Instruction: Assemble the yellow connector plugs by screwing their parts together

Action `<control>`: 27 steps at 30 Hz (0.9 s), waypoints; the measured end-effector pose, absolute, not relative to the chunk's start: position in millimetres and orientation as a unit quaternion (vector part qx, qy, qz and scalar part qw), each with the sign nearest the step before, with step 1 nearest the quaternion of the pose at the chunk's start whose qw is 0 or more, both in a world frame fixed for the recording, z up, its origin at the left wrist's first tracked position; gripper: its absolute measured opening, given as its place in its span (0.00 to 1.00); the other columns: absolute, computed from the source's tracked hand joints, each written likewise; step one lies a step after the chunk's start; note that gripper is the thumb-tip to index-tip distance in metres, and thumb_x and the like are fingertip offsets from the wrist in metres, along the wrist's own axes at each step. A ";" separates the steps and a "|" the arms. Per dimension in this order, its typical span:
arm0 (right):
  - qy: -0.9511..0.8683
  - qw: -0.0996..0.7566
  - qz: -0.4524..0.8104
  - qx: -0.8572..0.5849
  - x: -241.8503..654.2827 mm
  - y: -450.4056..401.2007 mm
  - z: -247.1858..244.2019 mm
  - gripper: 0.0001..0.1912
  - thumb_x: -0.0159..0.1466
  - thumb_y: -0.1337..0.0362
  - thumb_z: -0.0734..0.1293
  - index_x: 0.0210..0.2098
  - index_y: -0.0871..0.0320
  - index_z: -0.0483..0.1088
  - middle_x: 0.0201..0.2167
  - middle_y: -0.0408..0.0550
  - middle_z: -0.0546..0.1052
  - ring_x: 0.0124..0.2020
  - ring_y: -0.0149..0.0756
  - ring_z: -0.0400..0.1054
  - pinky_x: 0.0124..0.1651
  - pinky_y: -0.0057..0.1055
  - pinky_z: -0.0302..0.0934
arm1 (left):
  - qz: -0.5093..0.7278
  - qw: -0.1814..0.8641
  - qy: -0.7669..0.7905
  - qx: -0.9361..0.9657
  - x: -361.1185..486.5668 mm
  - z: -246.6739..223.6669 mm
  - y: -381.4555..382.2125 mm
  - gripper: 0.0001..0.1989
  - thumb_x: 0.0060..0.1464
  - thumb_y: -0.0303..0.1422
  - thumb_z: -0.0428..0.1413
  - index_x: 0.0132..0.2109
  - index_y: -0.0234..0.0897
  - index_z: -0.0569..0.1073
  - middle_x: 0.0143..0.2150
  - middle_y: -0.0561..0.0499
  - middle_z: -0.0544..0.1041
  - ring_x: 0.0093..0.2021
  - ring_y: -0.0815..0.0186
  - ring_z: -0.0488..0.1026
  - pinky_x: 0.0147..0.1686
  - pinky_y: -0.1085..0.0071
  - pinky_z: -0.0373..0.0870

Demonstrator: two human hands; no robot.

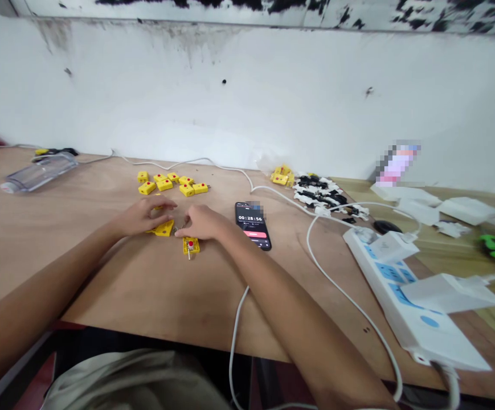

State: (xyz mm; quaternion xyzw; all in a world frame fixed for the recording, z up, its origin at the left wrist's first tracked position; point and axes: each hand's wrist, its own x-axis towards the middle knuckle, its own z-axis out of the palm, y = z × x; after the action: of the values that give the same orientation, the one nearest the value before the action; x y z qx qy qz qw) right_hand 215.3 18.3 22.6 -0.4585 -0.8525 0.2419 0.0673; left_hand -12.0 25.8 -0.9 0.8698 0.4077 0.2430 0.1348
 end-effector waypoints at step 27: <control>-0.880 0.094 0.050 -0.462 238.3 -60.8 8.3 0.11 0.63 0.62 0.64 0.26 0.57 0.73 0.25 0.48 0.78 0.24 0.32 0.65 0.29 0.31 0.44 | 0.195 0.138 0.179 0.954 20.6 7.7 4.2 0.17 0.56 0.33 0.61 0.52 0.38 0.77 0.50 0.42 0.79 0.53 0.54 0.74 0.56 0.60 0.66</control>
State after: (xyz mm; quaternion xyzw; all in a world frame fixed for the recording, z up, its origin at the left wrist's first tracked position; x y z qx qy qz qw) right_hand 238.3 -60.8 8.3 -0.4620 -0.8804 0.0502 0.0941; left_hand 20.6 4.2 7.7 0.9543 0.1792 0.1951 0.1384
